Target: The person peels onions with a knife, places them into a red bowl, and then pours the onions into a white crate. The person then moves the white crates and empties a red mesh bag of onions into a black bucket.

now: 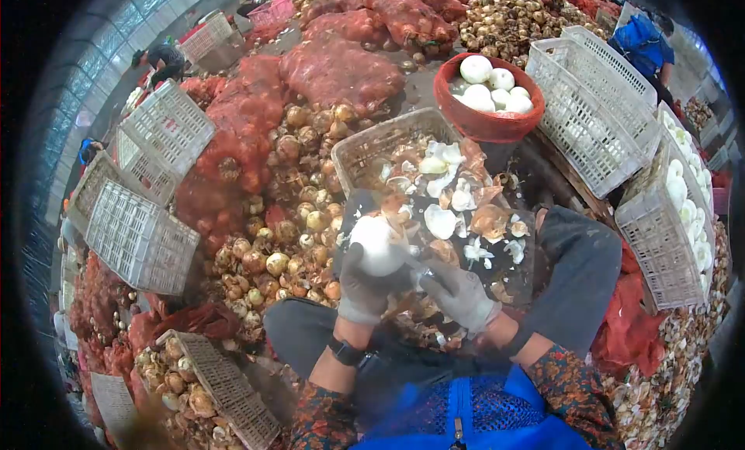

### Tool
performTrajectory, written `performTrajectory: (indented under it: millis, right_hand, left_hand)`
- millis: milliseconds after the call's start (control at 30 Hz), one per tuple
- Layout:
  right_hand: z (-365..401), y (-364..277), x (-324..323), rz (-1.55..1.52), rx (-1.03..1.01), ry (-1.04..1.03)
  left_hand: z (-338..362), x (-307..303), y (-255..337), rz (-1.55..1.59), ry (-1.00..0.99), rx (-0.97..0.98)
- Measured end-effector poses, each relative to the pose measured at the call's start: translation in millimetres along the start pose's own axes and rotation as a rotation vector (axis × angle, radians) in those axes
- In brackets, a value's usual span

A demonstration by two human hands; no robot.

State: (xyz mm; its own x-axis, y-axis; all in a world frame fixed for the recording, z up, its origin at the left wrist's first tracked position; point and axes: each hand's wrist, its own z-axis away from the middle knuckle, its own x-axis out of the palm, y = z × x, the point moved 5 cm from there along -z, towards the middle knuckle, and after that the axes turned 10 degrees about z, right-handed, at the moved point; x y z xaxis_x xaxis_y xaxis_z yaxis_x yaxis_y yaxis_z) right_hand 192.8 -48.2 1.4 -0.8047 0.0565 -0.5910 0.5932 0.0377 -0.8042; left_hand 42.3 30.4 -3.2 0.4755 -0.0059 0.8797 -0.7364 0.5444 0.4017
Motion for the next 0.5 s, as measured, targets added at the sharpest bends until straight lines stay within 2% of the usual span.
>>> performTrajectory:
  millis: [100,200,300,333,367,433,500]
  right_hand:
    - [0,-4,-6,-0.017,0.047,-0.003]
    - [-1,-10,-11,-0.263,0.303,-0.167]
    - [-6,-9,-18,-0.369,0.099,-0.168]
    - [-14,10,-9,-0.529,0.138,-0.114]
    - [-15,36,-2,-0.825,0.402,-0.037]
    - [-13,48,-7,-0.867,0.481,0.012]
    - [-6,46,-13,-0.768,0.451,-0.007]
  left_hand:
    - [-3,-6,0,-0.029,0.006,0.021]
    - [-2,-1,1,-0.037,0.0,-0.014]
    - [3,8,0,-0.142,-0.004,-0.023]
    - [4,7,-2,-0.156,-0.01,-0.019]
    - [6,7,-5,-0.17,-0.015,-0.015]
    - [6,0,-14,-0.122,-0.013,-0.025]
    - [6,-8,-18,-0.111,0.021,-0.048]
